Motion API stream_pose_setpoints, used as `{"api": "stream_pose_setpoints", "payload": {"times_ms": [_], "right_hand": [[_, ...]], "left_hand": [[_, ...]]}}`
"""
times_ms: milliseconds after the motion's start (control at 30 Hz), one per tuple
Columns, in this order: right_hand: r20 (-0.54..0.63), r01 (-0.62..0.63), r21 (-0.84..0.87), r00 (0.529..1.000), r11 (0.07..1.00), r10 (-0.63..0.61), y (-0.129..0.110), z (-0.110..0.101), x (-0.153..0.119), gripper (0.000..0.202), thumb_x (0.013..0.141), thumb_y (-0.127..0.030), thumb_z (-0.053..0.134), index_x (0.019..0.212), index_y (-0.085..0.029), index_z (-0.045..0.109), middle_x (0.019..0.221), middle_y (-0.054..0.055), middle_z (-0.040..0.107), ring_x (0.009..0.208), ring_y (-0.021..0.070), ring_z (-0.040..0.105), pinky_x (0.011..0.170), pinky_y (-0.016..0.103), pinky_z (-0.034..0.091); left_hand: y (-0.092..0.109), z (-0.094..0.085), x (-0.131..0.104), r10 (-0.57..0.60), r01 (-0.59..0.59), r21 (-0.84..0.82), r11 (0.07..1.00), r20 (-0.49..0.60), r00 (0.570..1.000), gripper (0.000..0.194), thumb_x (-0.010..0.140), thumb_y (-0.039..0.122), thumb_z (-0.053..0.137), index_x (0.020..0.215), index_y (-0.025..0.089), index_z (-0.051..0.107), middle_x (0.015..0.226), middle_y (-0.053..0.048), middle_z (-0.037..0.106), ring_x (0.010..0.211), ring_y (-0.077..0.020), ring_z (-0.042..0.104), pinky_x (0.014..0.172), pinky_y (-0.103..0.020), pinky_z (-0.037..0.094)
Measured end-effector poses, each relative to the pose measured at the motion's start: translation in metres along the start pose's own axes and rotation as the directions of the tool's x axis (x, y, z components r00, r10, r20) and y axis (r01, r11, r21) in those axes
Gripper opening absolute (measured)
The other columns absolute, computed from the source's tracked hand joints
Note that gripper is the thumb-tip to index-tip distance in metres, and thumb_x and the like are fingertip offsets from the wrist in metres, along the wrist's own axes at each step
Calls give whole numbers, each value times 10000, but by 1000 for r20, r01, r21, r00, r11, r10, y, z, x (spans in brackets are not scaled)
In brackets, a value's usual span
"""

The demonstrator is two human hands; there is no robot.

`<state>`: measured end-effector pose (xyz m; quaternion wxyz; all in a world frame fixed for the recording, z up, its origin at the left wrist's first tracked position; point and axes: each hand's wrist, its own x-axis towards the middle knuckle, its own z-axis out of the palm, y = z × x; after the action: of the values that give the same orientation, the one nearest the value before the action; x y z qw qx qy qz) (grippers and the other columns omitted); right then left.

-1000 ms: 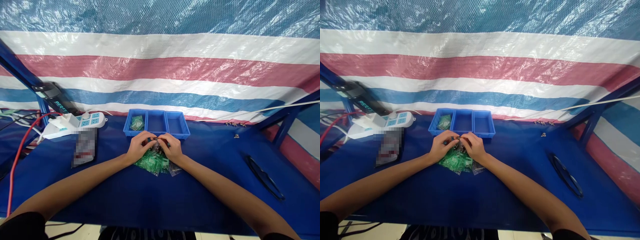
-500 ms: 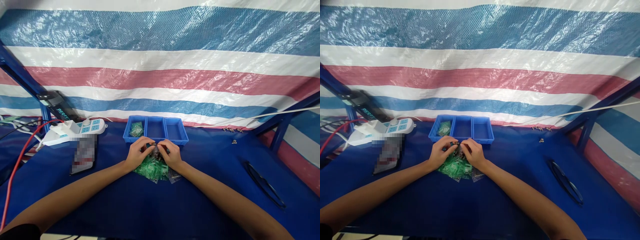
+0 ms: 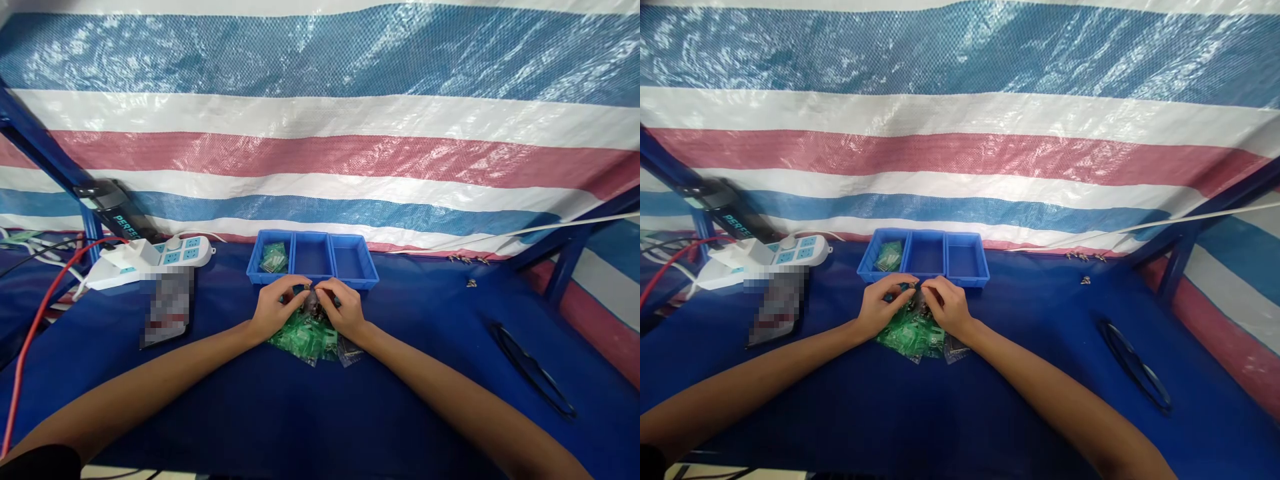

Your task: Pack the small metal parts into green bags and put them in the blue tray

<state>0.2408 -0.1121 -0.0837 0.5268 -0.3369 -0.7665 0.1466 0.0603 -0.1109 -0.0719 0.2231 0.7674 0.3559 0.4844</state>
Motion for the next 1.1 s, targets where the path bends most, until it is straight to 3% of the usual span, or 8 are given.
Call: {"api": "stream_pose_setpoints", "payload": {"times_ms": [533,1100], "right_hand": [[10,-13,-24,1000,1000,13,-1,-1,0,129,917,-232,478,907,-178,594,713,32,588,599,137,540,559,263,439],[5,-7,-23,1000,1000,7,0,0,-1,117,910,-217,487,922,-178,597,746,42,607,640,146,568,599,274,468]], "left_hand": [[-1,0,1,23,-23,-15,1000,-13,1000,192,857,281,590,1022,186,605,991,-67,637,445,-24,413,461,-187,417],[-1,-1,2,103,-100,58,993,-48,994,157,844,281,615,966,196,666,949,-55,648,516,-56,502,527,-215,485]]}}
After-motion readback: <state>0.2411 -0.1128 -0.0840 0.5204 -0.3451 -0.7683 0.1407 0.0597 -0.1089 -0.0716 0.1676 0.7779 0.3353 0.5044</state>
